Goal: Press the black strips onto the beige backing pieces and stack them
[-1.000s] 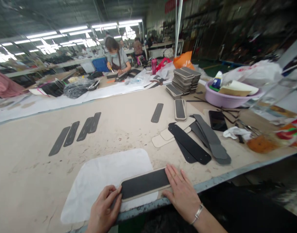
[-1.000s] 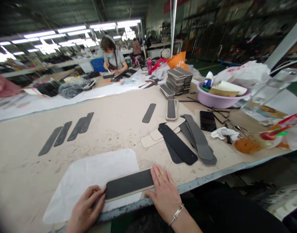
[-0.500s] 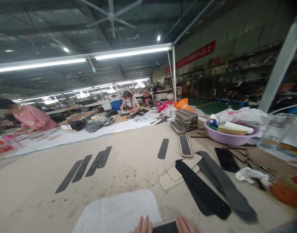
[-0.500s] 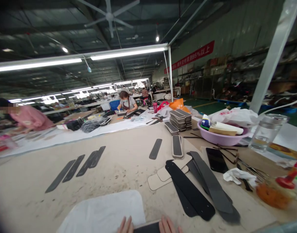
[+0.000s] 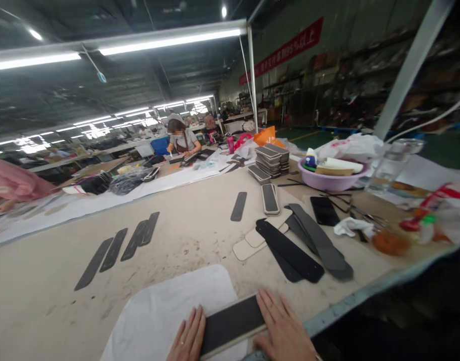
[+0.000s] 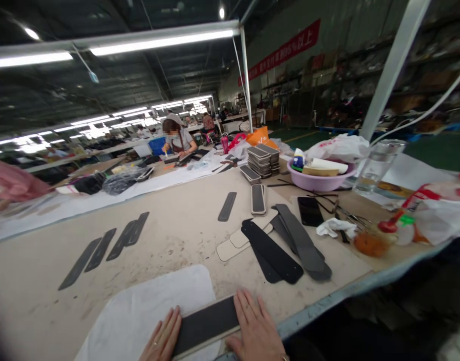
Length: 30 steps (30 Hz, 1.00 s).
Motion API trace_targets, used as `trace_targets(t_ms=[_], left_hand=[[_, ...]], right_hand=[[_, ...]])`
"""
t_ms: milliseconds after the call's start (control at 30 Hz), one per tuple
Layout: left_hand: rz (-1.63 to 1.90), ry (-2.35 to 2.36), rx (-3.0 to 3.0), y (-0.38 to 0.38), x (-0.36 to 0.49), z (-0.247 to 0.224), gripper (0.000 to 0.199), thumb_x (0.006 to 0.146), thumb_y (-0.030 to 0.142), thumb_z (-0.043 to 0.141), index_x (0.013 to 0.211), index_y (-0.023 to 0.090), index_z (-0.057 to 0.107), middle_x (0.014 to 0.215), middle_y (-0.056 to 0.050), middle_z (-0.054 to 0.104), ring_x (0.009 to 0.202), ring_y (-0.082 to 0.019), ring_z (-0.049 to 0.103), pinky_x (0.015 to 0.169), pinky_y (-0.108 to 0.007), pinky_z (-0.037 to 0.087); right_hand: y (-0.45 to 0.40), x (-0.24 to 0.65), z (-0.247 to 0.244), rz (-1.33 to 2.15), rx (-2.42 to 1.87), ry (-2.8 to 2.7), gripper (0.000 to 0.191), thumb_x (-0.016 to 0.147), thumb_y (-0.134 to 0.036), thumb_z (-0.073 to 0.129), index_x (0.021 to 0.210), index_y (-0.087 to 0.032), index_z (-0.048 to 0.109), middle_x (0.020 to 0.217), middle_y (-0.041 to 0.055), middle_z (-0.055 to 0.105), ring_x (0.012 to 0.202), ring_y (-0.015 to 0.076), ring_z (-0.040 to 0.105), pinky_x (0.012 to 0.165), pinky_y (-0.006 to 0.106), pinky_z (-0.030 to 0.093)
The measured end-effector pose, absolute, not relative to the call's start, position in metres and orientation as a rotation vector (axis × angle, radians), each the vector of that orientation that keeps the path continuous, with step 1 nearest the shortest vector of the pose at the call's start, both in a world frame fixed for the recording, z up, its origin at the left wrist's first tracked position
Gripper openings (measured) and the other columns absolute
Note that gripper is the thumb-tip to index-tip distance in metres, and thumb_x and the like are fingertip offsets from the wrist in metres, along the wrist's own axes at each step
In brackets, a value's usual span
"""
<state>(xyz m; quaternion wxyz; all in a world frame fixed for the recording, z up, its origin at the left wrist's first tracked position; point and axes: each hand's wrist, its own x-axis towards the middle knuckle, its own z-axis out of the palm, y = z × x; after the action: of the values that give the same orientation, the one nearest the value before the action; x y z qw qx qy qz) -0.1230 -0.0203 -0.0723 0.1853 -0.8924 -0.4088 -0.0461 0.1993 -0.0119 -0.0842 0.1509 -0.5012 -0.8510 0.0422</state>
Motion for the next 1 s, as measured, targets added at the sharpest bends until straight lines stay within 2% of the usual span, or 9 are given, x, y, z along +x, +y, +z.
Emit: trace_targets(t_ms=[67,200,367,533,667,767,833,900,1000], left_hand=[[-0.125,-1.185,-2.554,-0.020,-0.121,-0.067,0.081,0.081,0.035,0.049,0.143,0.012,0.001,0.133,-0.013,0.045,0.118,-0.026,0.049,0.089,-0.033,0.046],[-0.169,-1.183,-2.582,-0.018,-0.118,-0.059,0.076,0.083,0.025,0.047,0.143,0.017,0.001,0.132,-0.010,0.047,0.117,-0.022,0.050,0.089,-0.030,0.047],[-0.167,-1.206,-2.594,-0.017,-0.118,-0.056,0.070,0.087,0.025,0.043,0.143,0.022,0.001,0.134,-0.008,0.045,0.119,-0.022,0.048,0.090,-0.031,0.048],[-0.186,-1.317,-2.593,-0.022,-0.114,-0.059,0.072,0.087,0.026,0.043,0.143,0.021,-0.001,0.137,-0.010,0.040,0.123,-0.024,0.043,0.094,-0.037,0.046],[-0.195,-1.432,-2.651,-0.028,-0.108,-0.055,0.069,0.088,0.025,0.042,0.143,0.020,0.001,0.143,-0.011,0.031,0.128,-0.026,0.035,0.098,-0.042,0.041],[-0.259,-1.592,-2.755,-0.033,-0.106,-0.048,0.065,0.089,0.028,0.042,0.143,0.022,0.007,0.146,-0.010,0.025,0.132,-0.027,0.026,0.104,-0.048,0.032],[-0.405,-1.753,-2.832,-0.035,-0.107,-0.044,0.063,0.088,0.030,0.043,0.143,0.022,0.012,0.147,-0.009,0.022,0.134,-0.027,0.021,0.107,-0.050,0.025],[-0.698,-1.969,-2.845,-0.037,-0.108,-0.040,0.061,0.087,0.032,0.045,0.142,0.023,0.020,0.148,-0.008,0.022,0.135,-0.026,0.020,0.109,-0.047,0.021],[-1.358,-2.352,-2.627,-0.037,-0.109,-0.034,0.053,0.085,0.038,0.048,0.135,0.023,0.037,0.144,-0.007,0.031,0.133,-0.025,0.026,0.111,-0.042,0.019]], right_hand=[[-0.014,0.200,-0.064,0.281,-1.486,-2.450,0.071,0.084,-0.054,0.038,0.140,-0.015,0.020,0.145,0.0103,0.021,0.131,0.0268,0.026,0.106,0.047,0.027],[0.000,0.218,-0.038,0.328,-1.650,-2.267,0.059,0.088,-0.048,0.033,0.136,-0.013,0.035,0.144,0.0098,0.028,0.131,0.0198,0.027,0.106,0.034,0.030],[0.043,0.269,-0.029,-0.013,-1.927,-2.049,0.058,0.084,-0.041,0.044,0.131,-0.006,0.041,0.138,0.0169,0.037,0.128,0.0270,0.030,0.104,0.039,0.031],[0.066,0.296,-0.040,-0.168,-2.096,-2.066,0.043,0.082,-0.030,0.048,0.117,-0.004,0.053,0.117,0.0208,0.056,0.109,0.0267,0.051,0.089,0.037,0.044],[0.066,0.300,-0.037,-0.239,-1.992,-2.181,0.024,0.085,-0.023,0.043,0.095,-0.013,0.063,0.094,0.0131,0.065,0.089,0.0210,0.060,0.078,0.031,0.046],[0.062,0.303,-0.019,-0.270,-2.025,-2.140,0.027,0.086,-0.016,0.036,0.093,-0.016,0.062,0.080,0.0087,0.065,0.070,0.0193,0.061,0.060,0.029,0.044],[0.058,0.300,0.001,-0.371,-1.987,-2.025,0.028,0.086,-0.018,0.036,0.097,-0.016,0.062,0.081,0.0089,0.064,0.070,0.0204,0.061,0.056,0.029,0.042],[0.053,0.289,0.025,-0.386,-1.778,-1.951,0.026,0.087,-0.023,0.040,0.099,-0.016,0.061,0.087,0.0086,0.065,0.074,0.0197,0.061,0.059,0.028,0.044],[0.041,0.257,0.060,-0.020,-1.340,-2.026,0.024,0.087,-0.025,0.043,0.104,-0.016,0.059,0.098,0.0070,0.065,0.085,0.0171,0.061,0.072,0.025,0.046]])
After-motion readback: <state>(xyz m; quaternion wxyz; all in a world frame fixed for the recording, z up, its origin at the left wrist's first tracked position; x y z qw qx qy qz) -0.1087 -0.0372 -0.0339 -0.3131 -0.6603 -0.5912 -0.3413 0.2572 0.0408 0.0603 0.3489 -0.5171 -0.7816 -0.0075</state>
